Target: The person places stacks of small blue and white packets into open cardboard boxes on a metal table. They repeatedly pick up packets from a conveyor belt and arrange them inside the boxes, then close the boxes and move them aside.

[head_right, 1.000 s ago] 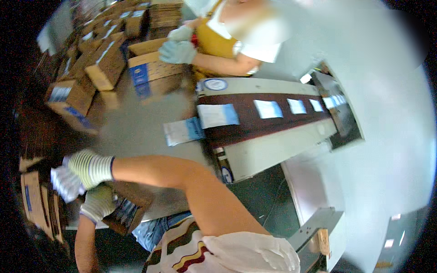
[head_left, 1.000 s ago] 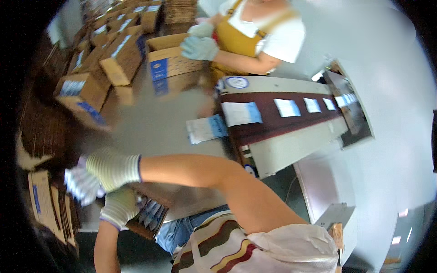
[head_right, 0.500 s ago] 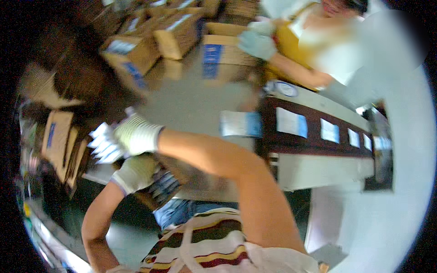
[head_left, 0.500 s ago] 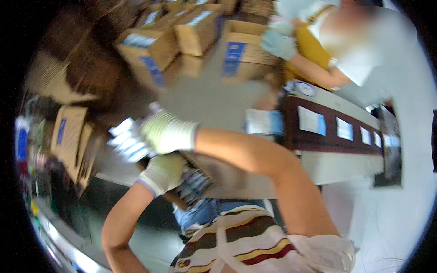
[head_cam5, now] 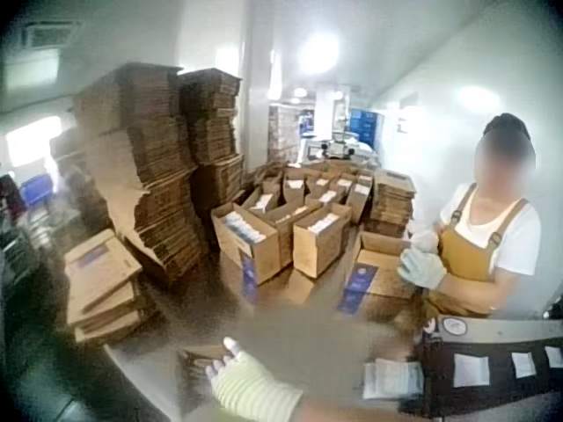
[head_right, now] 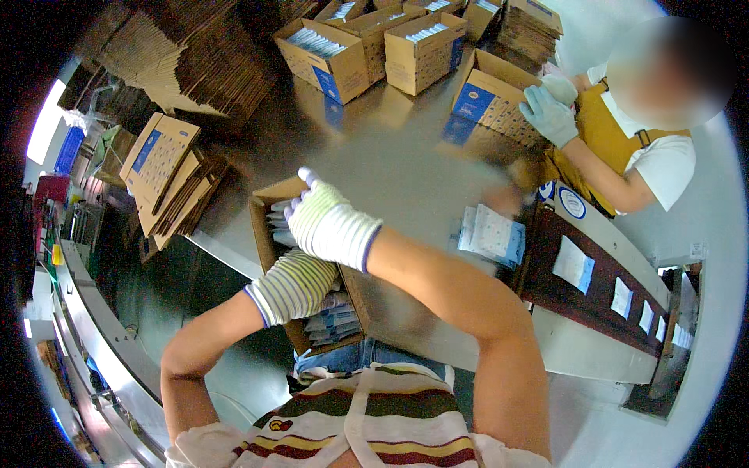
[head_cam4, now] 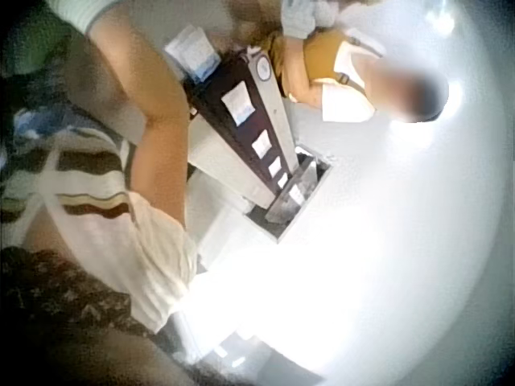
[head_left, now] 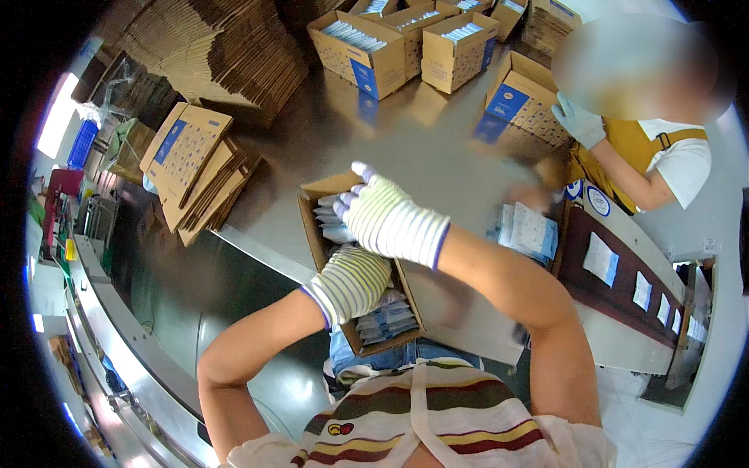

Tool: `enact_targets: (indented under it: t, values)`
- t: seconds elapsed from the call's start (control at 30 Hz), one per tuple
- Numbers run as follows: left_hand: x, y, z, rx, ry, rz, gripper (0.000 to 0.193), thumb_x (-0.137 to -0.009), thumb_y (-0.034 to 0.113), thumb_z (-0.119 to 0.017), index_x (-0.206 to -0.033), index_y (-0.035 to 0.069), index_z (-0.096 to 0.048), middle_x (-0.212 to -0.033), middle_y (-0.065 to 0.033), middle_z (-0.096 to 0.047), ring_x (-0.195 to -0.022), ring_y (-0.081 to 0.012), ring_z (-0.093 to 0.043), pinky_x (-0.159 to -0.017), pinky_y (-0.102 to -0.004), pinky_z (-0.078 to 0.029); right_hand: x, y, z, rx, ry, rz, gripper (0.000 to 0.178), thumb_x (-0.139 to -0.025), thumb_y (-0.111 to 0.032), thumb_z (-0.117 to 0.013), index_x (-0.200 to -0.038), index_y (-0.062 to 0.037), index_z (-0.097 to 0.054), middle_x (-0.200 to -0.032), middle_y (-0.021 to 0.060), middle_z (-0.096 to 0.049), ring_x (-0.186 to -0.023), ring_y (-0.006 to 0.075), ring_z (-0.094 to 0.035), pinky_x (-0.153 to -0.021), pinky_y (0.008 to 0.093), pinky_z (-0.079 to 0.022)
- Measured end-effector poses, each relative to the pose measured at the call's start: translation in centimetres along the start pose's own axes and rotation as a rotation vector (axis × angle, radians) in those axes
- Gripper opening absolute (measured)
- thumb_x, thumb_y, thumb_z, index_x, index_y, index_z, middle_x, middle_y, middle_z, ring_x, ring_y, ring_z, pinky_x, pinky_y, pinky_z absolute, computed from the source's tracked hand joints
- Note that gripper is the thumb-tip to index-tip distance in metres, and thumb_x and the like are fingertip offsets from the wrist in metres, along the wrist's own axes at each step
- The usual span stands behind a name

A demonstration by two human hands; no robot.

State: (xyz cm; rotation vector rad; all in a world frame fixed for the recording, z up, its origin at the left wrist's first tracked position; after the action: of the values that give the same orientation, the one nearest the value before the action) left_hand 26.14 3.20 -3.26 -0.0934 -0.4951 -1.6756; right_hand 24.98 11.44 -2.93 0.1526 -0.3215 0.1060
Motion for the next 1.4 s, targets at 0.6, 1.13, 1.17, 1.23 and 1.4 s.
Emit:
enact_targets:
  t: [0.6, 1.13, 1.17, 1.23, 1.4]
  values:
    - [5.6, -4.4, 0.0, 0.837, 0.259, 0.398, 0.074, -0.092, 0.036, -0.059, -0.137, -0.016, -0.032, -0.091, -0.0275, -0.066, -0.083, -0.0282, -0.068, -0.073, -0.0334, -0.052, 8.6, -8.6, -1.7, -0.203, 0.541, 0.102, 0.023, -0.086, -0.022, -0.051, -0.096, -0.0051, -0.062, -0.074, 0.0104, -0.064, -0.062, 0.0237, -0.063, -0.050, 0.0365, -0.048]
    - [7.9, -10.6, -1.4, 0.357, 0.749, 0.449, 0.045, -0.085, 0.022, -0.066, -0.121, -0.002, -0.053, -0.115, -0.0282, -0.058, -0.106, -0.0418, -0.059, -0.092, -0.0435, -0.048, -0.4, 9.5, 2.5, 0.068, 0.679, -0.046, 0.048, -0.080, -0.041, -0.063, -0.117, -0.0099, -0.060, -0.125, 0.0130, -0.056, -0.121, 0.0298, -0.048, -0.107, 0.0481, -0.032]
    - [7.7, -11.8, -1.4, 0.271, 0.723, 0.511, 0.042, -0.081, 0.016, -0.066, -0.118, 0.000, -0.056, -0.118, -0.0250, -0.057, -0.113, -0.0416, -0.054, -0.097, -0.0450, -0.045, -1.9, 8.7, -0.8, 0.051, 0.587, 0.028, 0.051, -0.082, -0.038, -0.060, -0.126, -0.0108, -0.054, -0.139, 0.0152, -0.048, -0.134, 0.0312, -0.038, -0.114, 0.0489, -0.025]
    - [8.0, -14.3, -0.1, -0.042, 0.835, 0.445, 0.044, -0.076, 0.011, -0.066, -0.118, 0.002, -0.057, -0.124, -0.0201, -0.054, -0.123, -0.0410, -0.046, -0.103, -0.0468, -0.040, -5.2, 9.1, -4.3, 0.255, 0.357, -0.035, 0.047, -0.089, -0.028, -0.053, -0.133, -0.0117, -0.048, -0.148, 0.0158, -0.039, -0.140, 0.0311, -0.031, -0.116, 0.0496, -0.022]
    - [7.8, -21.2, 4.7, -0.324, 0.841, 0.620, 0.051, -0.079, 0.009, -0.062, -0.128, 0.004, -0.051, -0.142, -0.0143, -0.040, -0.136, -0.0434, -0.029, -0.109, -0.0516, -0.031, -15.7, 17.7, -12.2, 1.293, 0.388, -0.453, 0.048, -0.094, -0.017, -0.042, -0.142, -0.0143, -0.041, -0.155, 0.0127, -0.026, -0.143, 0.0270, -0.025, -0.119, 0.0450, -0.015]
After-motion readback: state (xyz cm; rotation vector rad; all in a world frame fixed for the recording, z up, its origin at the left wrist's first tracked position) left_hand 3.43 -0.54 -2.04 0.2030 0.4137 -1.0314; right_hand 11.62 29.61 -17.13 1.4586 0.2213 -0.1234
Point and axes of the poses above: each hand's wrist, its own x-axis away from the middle knuckle, its own z-axis out of the back of the hand, y = z × x, the point moved 4 cm from there along -x, towards the middle knuckle
